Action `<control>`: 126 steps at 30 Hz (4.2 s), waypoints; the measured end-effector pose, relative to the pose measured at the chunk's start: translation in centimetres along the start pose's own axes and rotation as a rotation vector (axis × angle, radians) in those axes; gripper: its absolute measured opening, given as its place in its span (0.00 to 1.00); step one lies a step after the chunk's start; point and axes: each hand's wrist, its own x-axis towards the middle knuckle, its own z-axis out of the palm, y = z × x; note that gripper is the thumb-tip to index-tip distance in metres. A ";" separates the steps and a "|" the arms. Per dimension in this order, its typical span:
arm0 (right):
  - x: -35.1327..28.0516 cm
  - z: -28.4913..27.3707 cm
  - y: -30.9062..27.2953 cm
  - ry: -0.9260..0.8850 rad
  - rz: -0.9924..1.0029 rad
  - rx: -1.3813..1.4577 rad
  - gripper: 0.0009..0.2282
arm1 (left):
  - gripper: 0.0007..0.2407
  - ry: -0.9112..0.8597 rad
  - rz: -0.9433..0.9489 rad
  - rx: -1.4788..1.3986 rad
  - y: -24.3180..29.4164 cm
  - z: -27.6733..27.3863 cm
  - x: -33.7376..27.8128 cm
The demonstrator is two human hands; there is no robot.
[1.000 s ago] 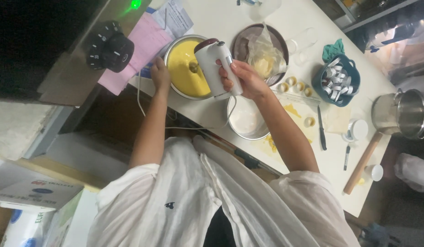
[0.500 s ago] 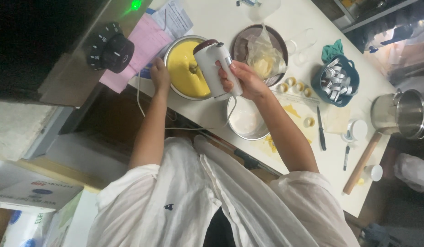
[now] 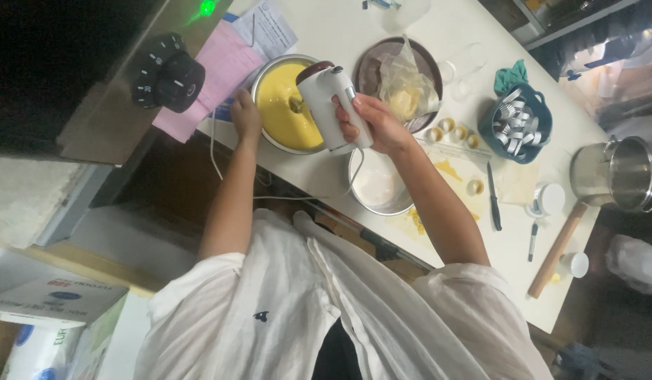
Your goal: The person is seen cutting strips of dough, wrapping them around metal ring molds, and using a hand mixer to prepare a filling or batter in a bakery kitchen.
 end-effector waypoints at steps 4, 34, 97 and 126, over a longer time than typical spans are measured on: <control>0.0 0.0 0.1 0.013 -0.001 -0.016 0.17 | 0.24 0.006 0.031 0.041 -0.5 0.1 0.1; 0.4 0.0 -0.8 0.327 -0.159 -0.019 0.17 | 0.18 -0.451 -0.450 -0.663 4.0 2.4 -7.0; -8.9 6.8 20.9 0.601 -0.089 -0.786 0.11 | 0.39 -0.493 0.782 0.698 17.2 -3.8 -5.3; -37.6 -28.6 16.0 1.285 -0.142 -1.359 0.07 | 0.05 -1.211 0.805 0.527 16.2 24.2 -39.1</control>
